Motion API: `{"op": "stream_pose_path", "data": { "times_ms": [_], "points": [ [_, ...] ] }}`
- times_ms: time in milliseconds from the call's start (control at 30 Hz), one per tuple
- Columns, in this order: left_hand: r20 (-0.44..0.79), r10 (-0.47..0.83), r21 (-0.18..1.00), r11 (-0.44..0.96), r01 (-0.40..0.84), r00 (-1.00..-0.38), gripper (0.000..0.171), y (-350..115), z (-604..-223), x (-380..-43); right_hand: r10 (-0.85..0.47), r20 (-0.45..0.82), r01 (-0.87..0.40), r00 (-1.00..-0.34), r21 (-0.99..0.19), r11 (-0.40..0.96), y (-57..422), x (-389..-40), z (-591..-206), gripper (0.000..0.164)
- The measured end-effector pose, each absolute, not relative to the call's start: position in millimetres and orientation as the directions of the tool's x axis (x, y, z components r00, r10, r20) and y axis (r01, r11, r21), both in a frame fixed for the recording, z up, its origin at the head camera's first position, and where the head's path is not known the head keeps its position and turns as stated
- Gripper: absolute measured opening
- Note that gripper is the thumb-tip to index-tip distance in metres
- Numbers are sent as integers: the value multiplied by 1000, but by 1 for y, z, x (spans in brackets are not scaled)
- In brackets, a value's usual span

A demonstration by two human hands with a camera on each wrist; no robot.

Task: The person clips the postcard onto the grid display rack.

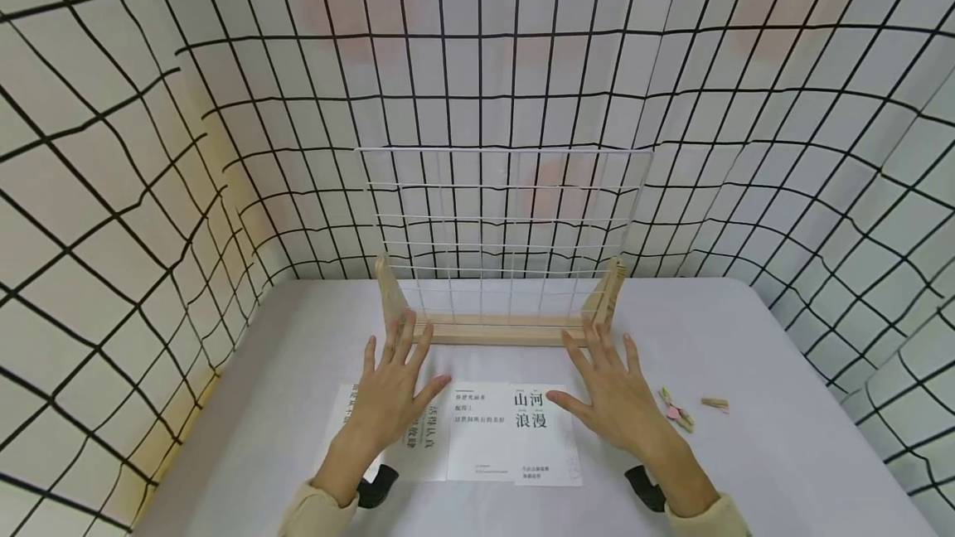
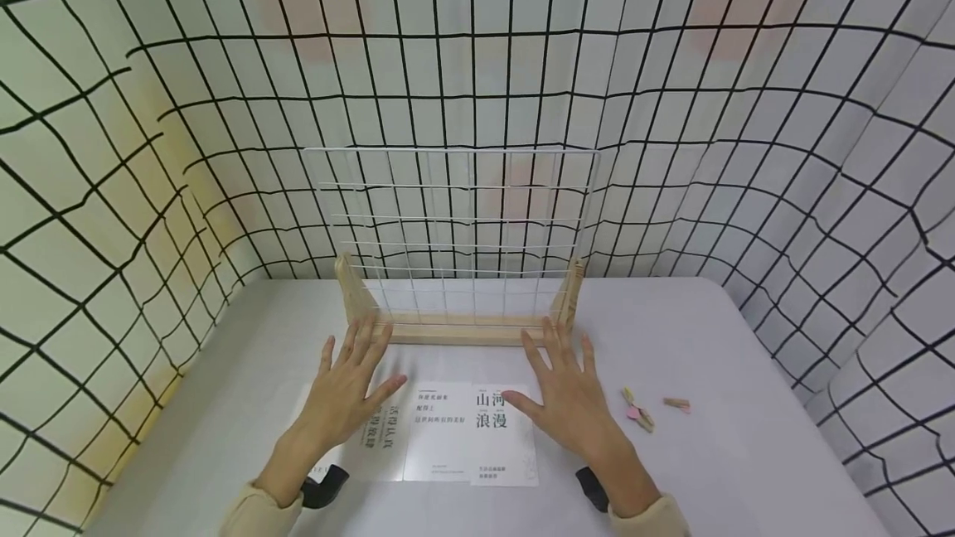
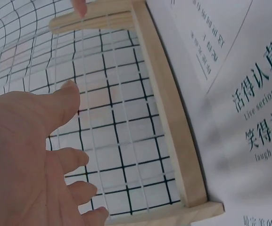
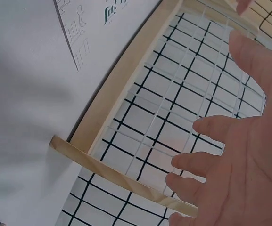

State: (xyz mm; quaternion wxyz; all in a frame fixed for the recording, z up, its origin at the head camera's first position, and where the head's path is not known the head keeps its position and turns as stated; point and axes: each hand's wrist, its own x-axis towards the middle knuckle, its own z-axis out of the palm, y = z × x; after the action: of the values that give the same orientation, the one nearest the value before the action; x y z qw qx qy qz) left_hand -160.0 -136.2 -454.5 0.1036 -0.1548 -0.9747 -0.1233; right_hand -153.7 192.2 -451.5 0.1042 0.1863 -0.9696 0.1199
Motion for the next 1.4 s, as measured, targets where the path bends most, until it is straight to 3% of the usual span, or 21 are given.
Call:
{"op": "stream_pose_path", "data": {
  "times_ms": [333, 967, 1400],
  "points": [
    [210, 332, 225, 899, 376, -919, 75, -118, -466, -160, -323, 165, -355, -932, -226, 907, 195, -155, -452, 90],
    [174, 465, 396, 774, 494, -868, 65, -90, -488, -173, -322, 106, -338, -941, -232, 912, 206, -153, -446, 83],
    [161, 524, 382, 748, 543, -836, 64, -75, -504, -194, -340, 59, -344, -939, -242, 907, 216, -153, -441, 73]
  ]
}}
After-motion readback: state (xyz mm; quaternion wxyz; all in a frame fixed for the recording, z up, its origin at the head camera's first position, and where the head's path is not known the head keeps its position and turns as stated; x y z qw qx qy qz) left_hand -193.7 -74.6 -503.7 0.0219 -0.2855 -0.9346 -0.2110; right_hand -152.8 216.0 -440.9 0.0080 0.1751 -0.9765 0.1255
